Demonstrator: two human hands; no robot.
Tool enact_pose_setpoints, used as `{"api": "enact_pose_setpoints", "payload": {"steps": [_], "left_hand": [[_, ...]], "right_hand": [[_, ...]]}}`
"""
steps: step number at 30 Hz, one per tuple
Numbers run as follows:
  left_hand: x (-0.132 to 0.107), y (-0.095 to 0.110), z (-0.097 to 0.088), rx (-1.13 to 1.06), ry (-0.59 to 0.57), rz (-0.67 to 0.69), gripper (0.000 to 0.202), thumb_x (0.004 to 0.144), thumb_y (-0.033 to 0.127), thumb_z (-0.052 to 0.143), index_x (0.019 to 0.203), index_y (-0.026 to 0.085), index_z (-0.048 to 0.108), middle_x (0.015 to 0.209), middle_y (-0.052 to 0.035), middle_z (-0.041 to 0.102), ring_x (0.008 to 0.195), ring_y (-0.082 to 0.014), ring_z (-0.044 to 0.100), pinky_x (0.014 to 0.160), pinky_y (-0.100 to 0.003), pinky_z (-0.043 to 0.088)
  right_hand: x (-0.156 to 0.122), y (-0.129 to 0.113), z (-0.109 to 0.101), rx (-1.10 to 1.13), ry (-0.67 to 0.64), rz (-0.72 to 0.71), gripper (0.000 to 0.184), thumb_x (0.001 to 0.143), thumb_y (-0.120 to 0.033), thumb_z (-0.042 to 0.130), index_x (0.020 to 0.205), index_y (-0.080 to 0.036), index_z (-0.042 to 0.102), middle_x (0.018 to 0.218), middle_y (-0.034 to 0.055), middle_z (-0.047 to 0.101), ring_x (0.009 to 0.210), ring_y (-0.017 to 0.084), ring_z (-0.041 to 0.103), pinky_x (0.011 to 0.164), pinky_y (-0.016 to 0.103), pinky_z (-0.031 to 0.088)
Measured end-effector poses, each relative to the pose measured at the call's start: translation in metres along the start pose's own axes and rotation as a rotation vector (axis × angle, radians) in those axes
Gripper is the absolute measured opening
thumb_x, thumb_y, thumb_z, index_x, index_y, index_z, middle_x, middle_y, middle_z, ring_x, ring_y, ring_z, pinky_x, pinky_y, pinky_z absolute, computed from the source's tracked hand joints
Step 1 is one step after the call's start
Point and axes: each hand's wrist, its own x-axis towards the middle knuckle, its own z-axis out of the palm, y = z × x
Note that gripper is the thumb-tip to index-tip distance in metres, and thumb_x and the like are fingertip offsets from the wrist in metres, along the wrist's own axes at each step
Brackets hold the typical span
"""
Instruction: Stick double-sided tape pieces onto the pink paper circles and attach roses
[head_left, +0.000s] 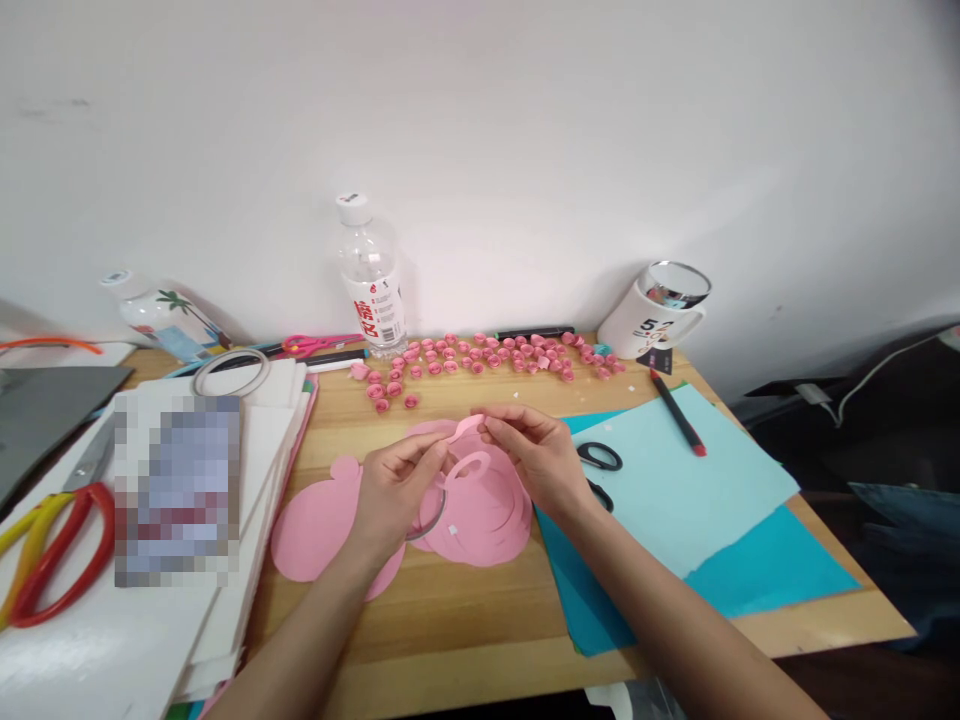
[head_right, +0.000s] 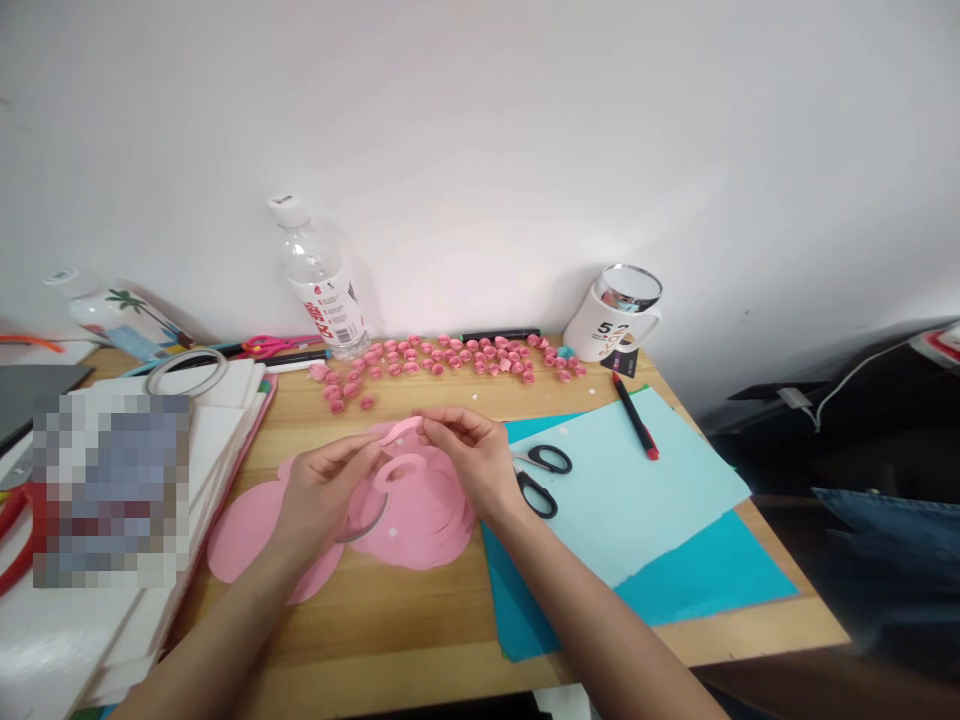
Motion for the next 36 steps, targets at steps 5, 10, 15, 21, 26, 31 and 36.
{"api": "enact_pose_setpoints", "payload": {"steps": [5, 10, 15, 21, 26, 31, 36], "left_hand": [[0.0006, -0.0031, -0.0007, 0.013, 0.004, 0.014, 0.015, 0.076, 0.026, 0.064, 0.081, 0.017, 0.074, 0.067, -0.0002, 0.071, 0.064, -0.0121, 0.063, 0.064, -0.019, 0.050], [0.0006, -0.0061, -0.0022, 0.027, -0.010, 0.018, 0.015, 0.077, 0.028, 0.063, 0.081, 0.018, 0.073, 0.069, -0.0002, 0.072, 0.064, -0.0119, 0.063, 0.063, -0.019, 0.050], [0.0004, -0.0042, -0.0016, 0.039, -0.017, 0.026, 0.016, 0.077, 0.028, 0.062, 0.079, 0.018, 0.074, 0.069, -0.0011, 0.072, 0.063, -0.0125, 0.062, 0.062, -0.019, 0.049], [0.0000, -0.0008, -0.0001, 0.045, -0.029, 0.031, 0.015, 0.077, 0.024, 0.061, 0.076, 0.018, 0.074, 0.070, -0.0023, 0.072, 0.066, -0.0136, 0.063, 0.064, -0.020, 0.050], [0.0000, -0.0015, 0.0003, 0.041, -0.028, 0.016, 0.015, 0.077, 0.024, 0.061, 0.079, 0.019, 0.075, 0.072, -0.0024, 0.073, 0.068, -0.0137, 0.064, 0.067, -0.021, 0.050], [-0.0002, -0.0018, 0.0002, 0.040, -0.022, -0.004, 0.015, 0.077, 0.025, 0.062, 0.078, 0.017, 0.074, 0.070, -0.0029, 0.072, 0.068, -0.0147, 0.064, 0.064, -0.021, 0.050], [0.0004, -0.0025, -0.0011, 0.049, -0.047, -0.015, 0.017, 0.077, 0.029, 0.061, 0.075, 0.017, 0.073, 0.066, -0.0038, 0.070, 0.072, -0.0177, 0.065, 0.065, -0.023, 0.051]], "right_hand": [[0.0002, 0.0013, -0.0010, -0.004, -0.015, -0.005, 0.019, 0.064, -0.029, 0.076, 0.081, -0.020, 0.072, 0.082, 0.0027, 0.072, 0.068, 0.012, 0.064, 0.073, 0.028, 0.051], [0.0010, 0.0020, -0.0007, -0.015, -0.004, -0.016, 0.021, 0.063, -0.030, 0.077, 0.080, -0.019, 0.072, 0.080, 0.0035, 0.072, 0.066, 0.014, 0.064, 0.071, 0.030, 0.051], [0.0010, 0.0020, -0.0011, -0.008, -0.011, -0.021, 0.018, 0.063, -0.028, 0.078, 0.078, -0.020, 0.071, 0.076, 0.0014, 0.071, 0.064, 0.012, 0.062, 0.068, 0.026, 0.050], [-0.0011, -0.0023, 0.0007, -0.062, -0.012, -0.049, 0.013, 0.062, -0.025, 0.078, 0.070, -0.019, 0.069, 0.065, -0.0020, 0.066, 0.056, 0.009, 0.056, 0.060, 0.024, 0.047], [-0.0018, -0.0041, 0.0021, -0.095, -0.018, -0.061, 0.015, 0.061, -0.026, 0.078, 0.067, -0.019, 0.066, 0.061, -0.0031, 0.063, 0.055, 0.010, 0.056, 0.058, 0.024, 0.046], [-0.0008, -0.0014, 0.0019, -0.068, -0.022, -0.057, 0.016, 0.061, -0.027, 0.078, 0.068, -0.019, 0.067, 0.063, -0.0014, 0.067, 0.055, 0.011, 0.058, 0.059, 0.025, 0.048], [-0.0006, 0.0006, 0.0017, -0.057, -0.014, -0.028, 0.016, 0.060, -0.027, 0.079, 0.070, -0.020, 0.070, 0.076, 0.0031, 0.072, 0.060, 0.013, 0.061, 0.063, 0.028, 0.050]]}}
